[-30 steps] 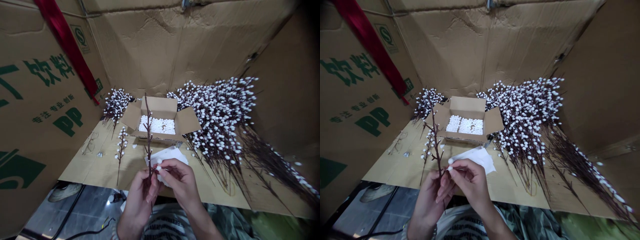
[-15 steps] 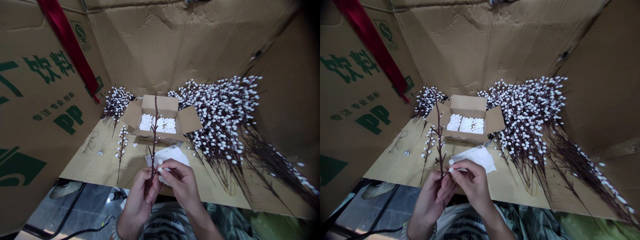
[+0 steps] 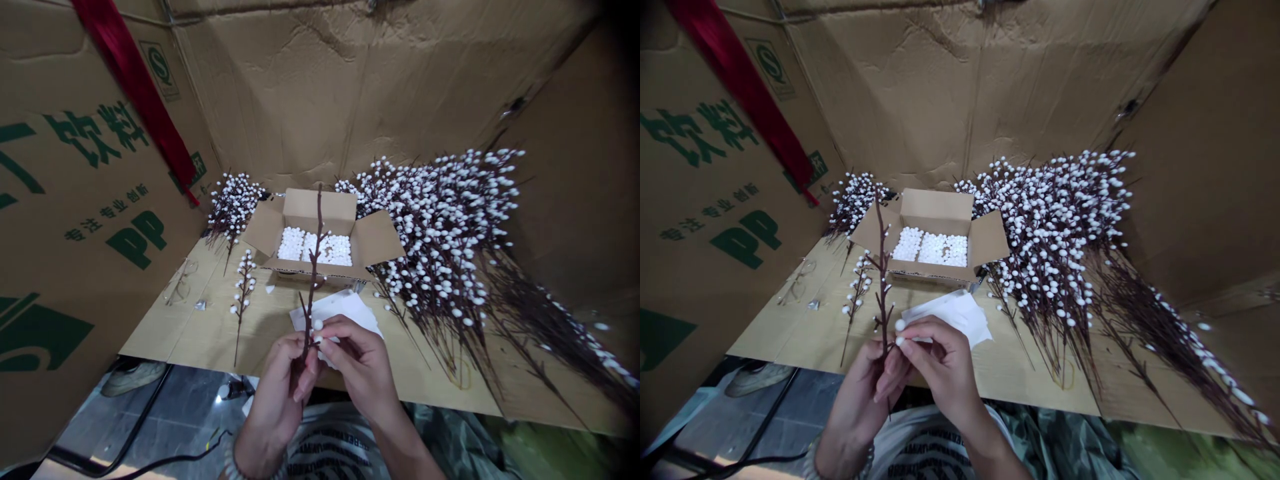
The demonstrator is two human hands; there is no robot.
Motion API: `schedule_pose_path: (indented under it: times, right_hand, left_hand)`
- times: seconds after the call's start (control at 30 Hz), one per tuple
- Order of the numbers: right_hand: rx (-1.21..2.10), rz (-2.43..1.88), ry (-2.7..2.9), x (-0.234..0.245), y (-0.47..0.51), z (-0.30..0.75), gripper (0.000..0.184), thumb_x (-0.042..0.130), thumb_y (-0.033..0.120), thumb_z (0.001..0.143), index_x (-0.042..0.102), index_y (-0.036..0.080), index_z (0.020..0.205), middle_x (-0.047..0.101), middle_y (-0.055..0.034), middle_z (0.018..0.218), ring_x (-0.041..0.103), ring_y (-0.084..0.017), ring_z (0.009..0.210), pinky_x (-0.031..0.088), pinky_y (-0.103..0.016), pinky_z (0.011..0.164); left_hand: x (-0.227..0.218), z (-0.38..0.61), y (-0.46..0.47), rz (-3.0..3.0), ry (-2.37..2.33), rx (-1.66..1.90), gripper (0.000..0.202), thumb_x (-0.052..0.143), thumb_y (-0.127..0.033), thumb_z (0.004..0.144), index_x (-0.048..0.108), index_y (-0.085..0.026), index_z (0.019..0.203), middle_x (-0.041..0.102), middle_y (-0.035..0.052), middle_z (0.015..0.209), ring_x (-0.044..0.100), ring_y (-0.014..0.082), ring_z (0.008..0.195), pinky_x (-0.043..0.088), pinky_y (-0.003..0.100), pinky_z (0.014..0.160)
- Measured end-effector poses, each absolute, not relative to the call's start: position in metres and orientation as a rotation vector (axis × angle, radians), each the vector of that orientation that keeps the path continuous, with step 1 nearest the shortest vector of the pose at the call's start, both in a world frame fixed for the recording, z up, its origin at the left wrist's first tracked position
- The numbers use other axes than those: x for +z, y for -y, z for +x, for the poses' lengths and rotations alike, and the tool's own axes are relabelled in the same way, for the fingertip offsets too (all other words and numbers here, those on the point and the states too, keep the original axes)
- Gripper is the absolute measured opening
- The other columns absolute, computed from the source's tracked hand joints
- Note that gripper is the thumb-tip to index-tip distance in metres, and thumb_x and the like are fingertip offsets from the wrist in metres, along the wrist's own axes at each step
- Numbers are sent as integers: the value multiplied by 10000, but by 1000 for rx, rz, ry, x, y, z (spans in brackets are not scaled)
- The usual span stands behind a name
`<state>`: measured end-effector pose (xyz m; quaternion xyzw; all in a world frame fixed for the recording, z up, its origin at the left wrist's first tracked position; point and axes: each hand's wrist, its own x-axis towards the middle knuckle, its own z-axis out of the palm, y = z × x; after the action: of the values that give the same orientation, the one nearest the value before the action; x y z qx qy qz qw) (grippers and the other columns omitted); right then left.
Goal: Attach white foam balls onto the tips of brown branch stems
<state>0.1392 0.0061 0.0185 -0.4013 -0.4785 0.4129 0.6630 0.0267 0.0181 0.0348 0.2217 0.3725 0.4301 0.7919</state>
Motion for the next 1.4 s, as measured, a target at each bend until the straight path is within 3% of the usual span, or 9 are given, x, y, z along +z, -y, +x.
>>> schedule_pose_path:
  times: [0.27,0.73,0.93,1.03,1.2,1.4]
  right_hand:
    - [822,-929,1155,29,-6,140,141,665,136,790,752,244,819,727,-26,774,675,-142,715,539,-212,634]
    - [843,-947,1136,28,-7,139,150,683,139,776,760,266,794,731,-22,763,673,-148,706,537,-234,649]
    - [988,-839,1001,16,-5,141,111,680,303,815,746,259,892,719,-46,839,672,-171,761,554,-272,669]
    - [961,-853,790,10,-7,144,172,702,396,781,717,225,788,679,-44,808,656,-175,737,563,-295,658]
    - [914,-958,562,11,-13,147,274,800,328,673,580,190,587,625,5,644,613,-123,595,538,-236,587]
    - [1031,-937,588,11,-13,148,261,826,289,644,613,221,778,693,1,681,667,-143,642,564,-247,616]
  left_hand:
    - [33,27,-18,479,-817,927,323,633,-305,631,435,-172,412,355,-84,331,238,24,339,177,170,365]
    - [35,28,-17,466,-805,947,301,631,-291,636,466,-168,416,357,-78,344,235,34,357,185,180,378]
    - [36,29,-16,576,-824,1021,304,696,-356,667,592,-139,480,486,-38,422,312,46,375,200,199,392]
    - [30,27,-17,693,-922,1053,331,734,-424,674,648,-130,548,561,-3,479,412,76,433,234,198,415]
    - [18,24,-19,864,-1008,1107,391,746,-520,676,679,-139,621,605,11,504,474,106,485,300,209,467]
    - [19,24,-18,810,-1045,1064,388,786,-512,627,699,-143,711,585,-11,440,423,84,403,253,176,392]
